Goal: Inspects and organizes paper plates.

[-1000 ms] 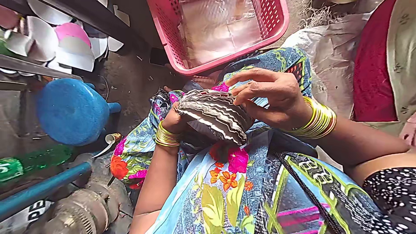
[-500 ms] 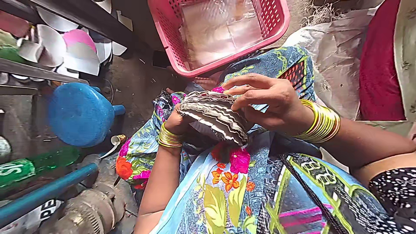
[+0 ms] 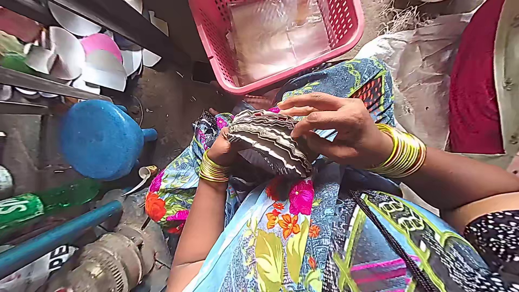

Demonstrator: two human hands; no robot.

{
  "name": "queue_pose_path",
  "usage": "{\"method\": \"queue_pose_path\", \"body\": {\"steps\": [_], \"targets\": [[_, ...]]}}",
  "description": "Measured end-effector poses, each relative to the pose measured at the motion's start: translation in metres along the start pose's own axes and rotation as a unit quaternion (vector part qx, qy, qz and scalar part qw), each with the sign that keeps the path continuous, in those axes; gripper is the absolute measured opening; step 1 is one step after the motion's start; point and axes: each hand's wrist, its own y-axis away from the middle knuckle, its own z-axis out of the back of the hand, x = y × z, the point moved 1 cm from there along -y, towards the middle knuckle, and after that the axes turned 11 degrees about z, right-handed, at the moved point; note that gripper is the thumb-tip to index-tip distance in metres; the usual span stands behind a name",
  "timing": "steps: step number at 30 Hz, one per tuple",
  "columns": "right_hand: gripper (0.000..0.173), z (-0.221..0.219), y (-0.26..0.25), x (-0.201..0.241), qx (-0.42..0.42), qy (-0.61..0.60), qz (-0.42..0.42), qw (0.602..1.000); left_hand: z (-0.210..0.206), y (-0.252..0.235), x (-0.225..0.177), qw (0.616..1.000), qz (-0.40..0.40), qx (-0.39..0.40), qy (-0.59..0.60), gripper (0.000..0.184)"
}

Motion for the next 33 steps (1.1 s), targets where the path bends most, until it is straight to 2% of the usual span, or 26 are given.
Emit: {"method": "queue_pose_path", "body": {"steps": [4, 10, 12, 14, 15, 16, 17, 19, 21, 22, 25, 27, 33], "targets": [[0.016, -0.001, -0.002, 0.002, -0.003, -0.015, -0.002, 1.0, 0.006, -0.006, 0.006, 0.998, -0.014, 0.053, 0.037, 0.022], [0.011, -0.002, -0.001, 0.001, -0.017, 0.014, -0.019, 1.0, -0.01, -0.001, -0.009, 0.999, 0.027, 0.004, -0.031, 0.018], [0.011, -0.002, 0.0, -0.001, -0.021, 0.018, -0.022, 0.999, -0.011, -0.002, -0.011, 0.999, 0.014, -0.007, -0.042, 0.032], [0.011, -0.002, 0.001, -0.003, -0.028, 0.025, -0.018, 0.999, -0.009, -0.006, -0.017, 0.994, -0.048, 0.006, -0.093, 0.07], [0.01, -0.003, 0.001, -0.002, -0.03, 0.027, -0.016, 0.999, -0.01, -0.008, -0.024, 0.985, -0.086, 0.0, -0.15, 0.085], [0.011, -0.003, 0.002, -0.002, -0.032, 0.028, -0.017, 0.999, -0.013, -0.007, -0.032, 0.97, -0.126, -0.02, -0.208, 0.092], [0.013, -0.003, 0.003, -0.001, -0.033, 0.028, -0.017, 0.999, -0.018, -0.004, -0.04, 0.948, -0.164, -0.049, -0.267, 0.091], [0.015, -0.002, 0.004, 0.0, -0.029, 0.032, -0.024, 0.999, -0.036, 0.003, -0.058, 0.894, -0.235, -0.092, -0.37, 0.072], [0.016, -0.004, 0.004, 0.002, -0.023, 0.032, -0.026, 0.999, -0.061, 0.009, -0.071, 0.856, -0.263, -0.127, -0.427, 0.051], [0.016, -0.005, 0.004, 0.002, -0.022, 0.034, -0.023, 0.999, -0.074, 0.01, -0.074, 0.848, -0.265, -0.152, -0.433, 0.048], [0.016, -0.009, 0.003, 0.005, -0.021, 0.045, -0.019, 0.999, -0.102, 0.011, -0.07, 0.842, -0.206, -0.261, -0.425, 0.06], [0.016, -0.011, 0.002, 0.008, -0.023, 0.061, -0.012, 0.998, -0.11, 0.011, -0.065, 0.848, -0.147, -0.297, -0.415, 0.067], [0.015, -0.013, 0.004, 0.009, -0.025, 0.075, -0.007, 0.997, -0.114, 0.012, -0.058, 0.878, -0.092, -0.284, -0.375, 0.071]]}}
